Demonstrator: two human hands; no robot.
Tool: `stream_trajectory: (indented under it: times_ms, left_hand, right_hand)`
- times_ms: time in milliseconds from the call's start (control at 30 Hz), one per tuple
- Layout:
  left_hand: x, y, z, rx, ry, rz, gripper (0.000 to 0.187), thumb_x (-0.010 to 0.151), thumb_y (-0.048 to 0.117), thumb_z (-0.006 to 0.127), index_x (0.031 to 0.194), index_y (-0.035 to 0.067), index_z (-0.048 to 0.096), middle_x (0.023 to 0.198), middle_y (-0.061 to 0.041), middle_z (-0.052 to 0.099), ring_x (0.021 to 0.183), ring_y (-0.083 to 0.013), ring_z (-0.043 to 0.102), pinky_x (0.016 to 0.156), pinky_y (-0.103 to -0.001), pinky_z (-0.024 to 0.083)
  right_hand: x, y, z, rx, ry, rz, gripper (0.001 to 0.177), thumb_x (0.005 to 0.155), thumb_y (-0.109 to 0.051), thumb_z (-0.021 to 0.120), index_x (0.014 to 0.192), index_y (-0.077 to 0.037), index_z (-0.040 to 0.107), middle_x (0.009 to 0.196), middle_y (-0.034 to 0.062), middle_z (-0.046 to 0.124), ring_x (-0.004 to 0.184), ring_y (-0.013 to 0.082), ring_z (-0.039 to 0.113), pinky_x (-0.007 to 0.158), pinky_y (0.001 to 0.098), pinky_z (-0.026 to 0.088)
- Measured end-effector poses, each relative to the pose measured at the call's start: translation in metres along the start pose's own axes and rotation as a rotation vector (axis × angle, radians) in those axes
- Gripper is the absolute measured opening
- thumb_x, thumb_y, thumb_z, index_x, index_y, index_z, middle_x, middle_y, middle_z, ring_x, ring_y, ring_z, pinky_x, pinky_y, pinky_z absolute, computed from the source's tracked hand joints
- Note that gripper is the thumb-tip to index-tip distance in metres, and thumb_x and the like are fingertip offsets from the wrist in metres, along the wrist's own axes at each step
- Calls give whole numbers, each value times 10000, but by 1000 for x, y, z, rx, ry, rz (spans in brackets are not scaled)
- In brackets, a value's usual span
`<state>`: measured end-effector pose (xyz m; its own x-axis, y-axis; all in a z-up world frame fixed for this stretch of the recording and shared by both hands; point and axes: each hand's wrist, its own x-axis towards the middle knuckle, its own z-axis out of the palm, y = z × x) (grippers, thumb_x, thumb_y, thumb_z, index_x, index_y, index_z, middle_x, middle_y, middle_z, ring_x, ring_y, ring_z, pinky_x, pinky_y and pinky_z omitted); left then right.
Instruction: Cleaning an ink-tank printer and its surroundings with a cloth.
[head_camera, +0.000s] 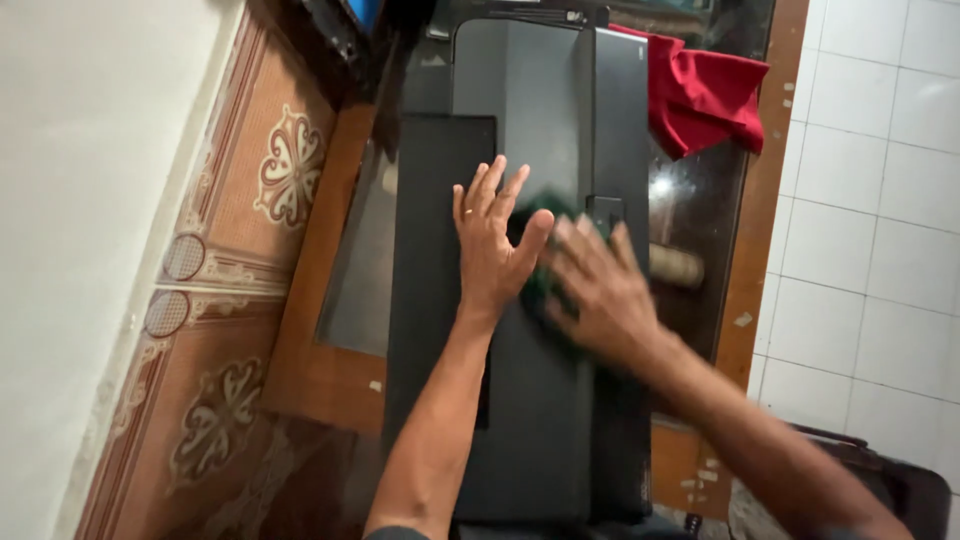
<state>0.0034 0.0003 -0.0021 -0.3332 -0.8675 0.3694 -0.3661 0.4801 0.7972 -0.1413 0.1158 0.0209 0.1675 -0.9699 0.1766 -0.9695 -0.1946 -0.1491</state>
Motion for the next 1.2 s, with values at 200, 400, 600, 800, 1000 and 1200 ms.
stream_trajectory:
  times_ms: [200,400,600,800,1000,1200]
  left_hand:
    - [-17,-13,-30,-315,79,-68,663,1067,614,456,1413,82,646,1598,-166,509,1551,-353,408,1301,-501,257]
    - [-60,-47,-95,-122,244,-170,613,1070,574,481,1412,92,645,1581,-187,523,1502,-362,457,1257,-480,339]
    - [-65,-74,-110,-385,166,-370,720,1044,577,468,1579,96,435,1622,-197,434,1501,-367,397,1214,-469,318]
    - [-64,-86,-109,-747,219,-428,789,1040,588,491,1597,42,368,1651,-187,388,1529,-318,378,1237,-419,307]
    - [-81,-99,-111,-959,288,-597,670,1035,444,567,1550,25,478,1514,-148,547,1382,-234,500,1149,-345,385]
    - [-74,-106,-140,-1134,481,-635,573,889,98,751,1431,3,591,1328,-127,660,1177,-235,626,1026,-363,503]
  right_hand:
    - [107,38,43,-170,251,228,648,958,-339,681,1508,-38,519,1576,258,397,1464,443,366,1149,691,217]
    - [47,-130,12,167,-1,-187,711,768,-287,755,1405,-34,565,1544,251,420,1440,441,398,1167,659,279]
    - [128,-85,43,24,153,-48,621,883,-335,749,1459,-162,596,1604,150,449,1494,400,397,1193,627,280]
    - [202,-88,86,-118,307,175,558,997,-301,708,1508,-110,593,1594,242,425,1475,459,358,1157,667,259]
    - [111,-180,72,139,57,21,382,940,-235,699,1308,-136,675,1660,126,435,1578,351,342,1291,551,209]
    - [140,-183,13,787,-176,77,750,871,-300,742,1525,-63,464,1637,179,375,1559,316,271,1277,488,130]
